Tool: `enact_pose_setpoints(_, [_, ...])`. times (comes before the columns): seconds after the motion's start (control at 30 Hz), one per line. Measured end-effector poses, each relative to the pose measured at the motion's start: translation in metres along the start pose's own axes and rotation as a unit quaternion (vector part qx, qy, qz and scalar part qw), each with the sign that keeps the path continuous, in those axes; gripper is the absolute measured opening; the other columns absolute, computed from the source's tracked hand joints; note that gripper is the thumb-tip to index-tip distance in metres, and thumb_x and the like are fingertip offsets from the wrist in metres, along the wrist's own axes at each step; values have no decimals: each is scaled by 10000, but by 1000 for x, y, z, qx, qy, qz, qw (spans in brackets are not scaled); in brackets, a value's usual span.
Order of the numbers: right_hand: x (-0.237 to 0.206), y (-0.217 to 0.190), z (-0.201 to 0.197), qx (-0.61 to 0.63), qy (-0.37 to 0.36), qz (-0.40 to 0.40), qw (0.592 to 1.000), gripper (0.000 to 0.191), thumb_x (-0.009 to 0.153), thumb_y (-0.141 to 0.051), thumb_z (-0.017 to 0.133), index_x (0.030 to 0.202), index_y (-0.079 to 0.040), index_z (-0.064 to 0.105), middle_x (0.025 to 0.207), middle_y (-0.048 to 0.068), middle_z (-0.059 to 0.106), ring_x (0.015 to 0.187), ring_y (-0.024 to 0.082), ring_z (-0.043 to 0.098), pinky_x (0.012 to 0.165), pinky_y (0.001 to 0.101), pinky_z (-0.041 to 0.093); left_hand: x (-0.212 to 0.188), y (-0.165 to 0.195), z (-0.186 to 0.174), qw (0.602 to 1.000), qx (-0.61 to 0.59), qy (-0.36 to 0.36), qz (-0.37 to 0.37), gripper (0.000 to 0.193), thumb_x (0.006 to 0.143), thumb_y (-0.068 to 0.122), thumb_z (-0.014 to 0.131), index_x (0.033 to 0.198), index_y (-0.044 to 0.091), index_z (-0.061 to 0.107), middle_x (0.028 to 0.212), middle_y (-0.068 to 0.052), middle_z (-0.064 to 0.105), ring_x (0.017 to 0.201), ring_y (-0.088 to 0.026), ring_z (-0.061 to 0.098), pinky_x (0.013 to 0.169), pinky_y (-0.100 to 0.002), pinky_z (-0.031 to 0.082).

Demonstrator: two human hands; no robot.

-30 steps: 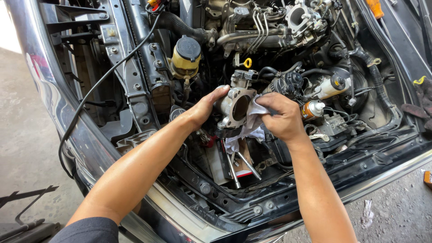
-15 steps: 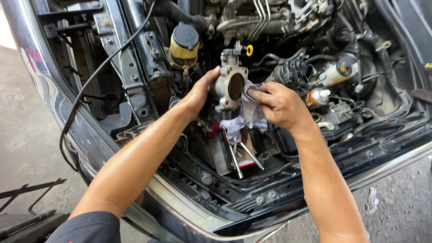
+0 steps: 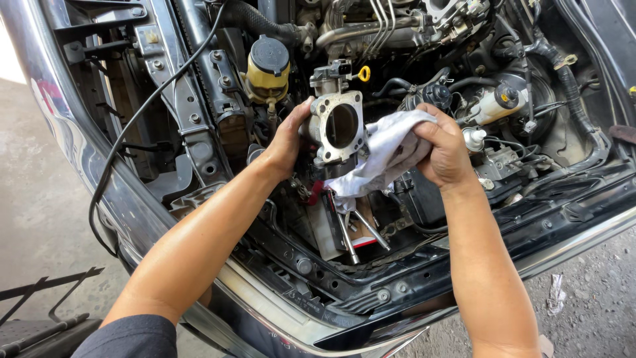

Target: The person cleans a removed throttle body at the open engine bay of a car. They wipe the throttle body's bore, flange and outer surfaces with a white cloth, spray cleaning solution onto and inside the part, and continue wiping and turning it to clean all sides.

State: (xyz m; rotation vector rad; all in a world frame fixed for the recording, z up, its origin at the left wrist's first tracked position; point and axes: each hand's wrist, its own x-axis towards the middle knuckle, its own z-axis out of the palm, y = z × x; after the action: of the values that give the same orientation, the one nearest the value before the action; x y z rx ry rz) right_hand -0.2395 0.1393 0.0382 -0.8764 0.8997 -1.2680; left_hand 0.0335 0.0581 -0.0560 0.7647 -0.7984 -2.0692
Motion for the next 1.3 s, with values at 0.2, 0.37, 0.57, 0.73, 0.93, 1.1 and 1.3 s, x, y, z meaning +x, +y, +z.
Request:
enact_pose_setpoints(0.2, [0, -6, 20, -84, 33, -4, 996, 297, 824, 29, 532, 1103, -50, 597, 1030, 82, 656, 920, 149, 649, 839, 287, 540, -2, -9, -4, 998, -56, -39, 17, 530, 925, 542, 600, 1260, 133, 636, 1123, -51, 702, 1015, -178, 665, 913, -355, 552])
enact_pose_setpoints(0.37, [-11, -7, 21, -63, -53, 18, 996, 284, 842, 22, 576, 1107, -62, 637, 1031, 50, 659, 950, 120, 668, 866, 262, 563, -6, -10, -3, 996, -48, -50, 54, 562, 954, 547, 600, 1298, 103, 627, 1184, -57, 696, 1090, -175, 658, 973, -349, 538])
enact_pose_setpoints(0.57, [-5, 5, 21, 42, 46, -134, 989, 100, 1137, -38, 643, 1099, -78, 560, 1059, 61, 623, 974, 146, 621, 875, 293, 543, -8, -11, 3, 996, -61, -57, 39, 570, 948, 541, 596, 1314, 104, 616, 1196, -80, 697, 1090, -210, 661, 966, -372, 544])
enact_pose_setpoints(0.73, [-8, -7, 41, -4, 53, -105, 993, 205, 992, -17, 594, 1184, -89, 587, 1098, 39, 656, 1005, 133, 646, 892, 291, 569, -15, -8, 9, 997, -70, -18, 25, 592, 919, 551, 579, 1334, 129, 593, 1225, -92, 675, 1112, -220, 660, 976, -398, 550])
enact_pose_setpoints(0.93, [-13, -7, 35, -23, 29, -46, 998, 181, 969, 28, 652, 1146, -6, 631, 1071, 112, 666, 993, 177, 657, 885, 300, 572, -19, -6, 11, 993, -110, -39, -17, 728, 870, 635, 568, 1356, 94, 599, 1274, -123, 679, 1143, -266, 668, 1005, -443, 549])
enact_pose_setpoints(1.1, [2, 5, 20, -100, 16, -51, 994, 282, 908, 107, 689, 1145, -14, 597, 1090, 108, 661, 989, 172, 678, 893, 295, 592, -22, 0, 8, 979, -159, -83, -100, 869, 800, 728, 585, 1356, 61, 609, 1271, -163, 671, 1125, -319, 663, 979, -499, 553])
enact_pose_setpoints(1.3, [5, 13, 35, -219, -9, -16, 975, 582, 779, 153, 629, 1324, -47, 587, 1140, 37, 660, 1018, 113, 668, 913, 276, 584, -27, 9, 15, 983, -137, -51, -112, 916, 734, 751, 604, 1338, 63, 609, 1276, -174, 664, 1124, -334, 649, 946, -514, 555])
